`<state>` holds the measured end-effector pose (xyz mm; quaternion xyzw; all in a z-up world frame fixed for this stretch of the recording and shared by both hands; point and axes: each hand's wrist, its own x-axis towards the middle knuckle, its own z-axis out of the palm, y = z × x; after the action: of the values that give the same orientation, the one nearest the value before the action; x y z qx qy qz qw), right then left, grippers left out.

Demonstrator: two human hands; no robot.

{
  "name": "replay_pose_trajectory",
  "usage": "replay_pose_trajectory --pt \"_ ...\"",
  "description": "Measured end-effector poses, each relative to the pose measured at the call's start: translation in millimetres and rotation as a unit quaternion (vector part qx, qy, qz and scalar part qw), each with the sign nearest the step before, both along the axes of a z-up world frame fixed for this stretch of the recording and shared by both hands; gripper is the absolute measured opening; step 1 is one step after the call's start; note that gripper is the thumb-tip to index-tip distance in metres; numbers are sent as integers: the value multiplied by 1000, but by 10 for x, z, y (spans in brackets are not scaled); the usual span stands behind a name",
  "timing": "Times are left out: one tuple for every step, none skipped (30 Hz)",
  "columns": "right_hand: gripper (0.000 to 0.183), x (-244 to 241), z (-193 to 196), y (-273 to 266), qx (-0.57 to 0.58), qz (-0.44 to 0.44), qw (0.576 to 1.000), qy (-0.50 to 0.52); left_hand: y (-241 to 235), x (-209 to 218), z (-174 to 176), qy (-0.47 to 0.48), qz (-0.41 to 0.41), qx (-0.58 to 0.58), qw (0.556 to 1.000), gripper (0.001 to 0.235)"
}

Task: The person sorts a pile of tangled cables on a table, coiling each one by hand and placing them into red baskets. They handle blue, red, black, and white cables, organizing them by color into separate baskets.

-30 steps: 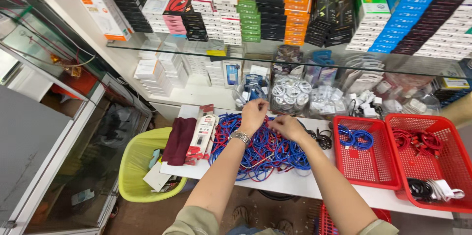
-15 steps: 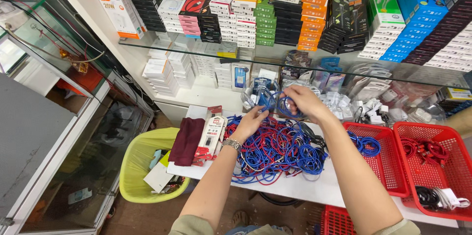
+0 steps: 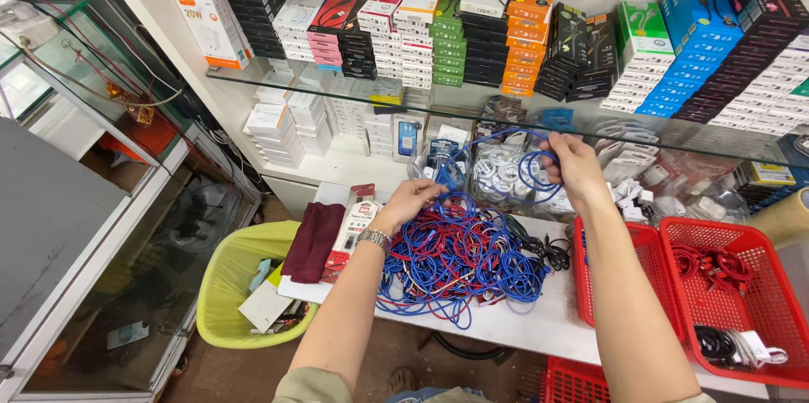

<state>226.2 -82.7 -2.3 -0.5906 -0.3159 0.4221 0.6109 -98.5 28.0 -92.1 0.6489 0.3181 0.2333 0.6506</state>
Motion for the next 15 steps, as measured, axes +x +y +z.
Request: replay_pose_trajectory --pt "32 8 -64 -3 -6 1 1000 -8 -16 11 5 -24 27 -26 999 27" --pt "31 29 -108 -24 -24 -8 994 -110 -39 28 17 -49 54 -52 996 25" --pt "32 60 -136 -76 -41 -17 977 -210 -69 42 37 -74 81 -77 991 24" --pt "33 62 -161 -119 -58 -25 949 -309 -109 49 63 -86 79 -81 990 25" --pt "32 23 -199 -158 -66 -12 912 -404 -168 61 88 -98 77 -84 989 26" --pt "34 -44 -246 -187 -72 0 865 -496 -222 90 120 -110 75 -86 987 26" --pt "39 -130 -301 -200 -78 13 809 -582 -280 149 152 -100 63 -81 990 26" --pt "43 -278 -391 -179 -56 83 861 -498 -359 228 177 -90 52 -78 992 26" --pt "48 -449 -504 -143 -32 153 900 -407 -428 315 201 -79 41 -74 993 25" --pt "52 -606 -639 -122 -43 210 914 -345 -494 396 213 -101 40 -84 990 25" --pt "57 -689 -768 -134 -54 265 921 -281 -552 475 222 -122 40 -95 987 25" --pt "51 -697 -883 -154 -55 265 929 -252 -580 518 235 -144 38 -104 983 25" --pt "46 -714 -1013 -139 -55 265 937 -223 -593 511 242 -147 58 -122 980 26" --pt "42 -703 -1134 -114 -55 265 943 -194 -592 526 252 -151 77 -139 976 27" --pt "42 -622 -1231 -107 -89 205 967 -122 -580 533 260 -155 97 -156 971 28"
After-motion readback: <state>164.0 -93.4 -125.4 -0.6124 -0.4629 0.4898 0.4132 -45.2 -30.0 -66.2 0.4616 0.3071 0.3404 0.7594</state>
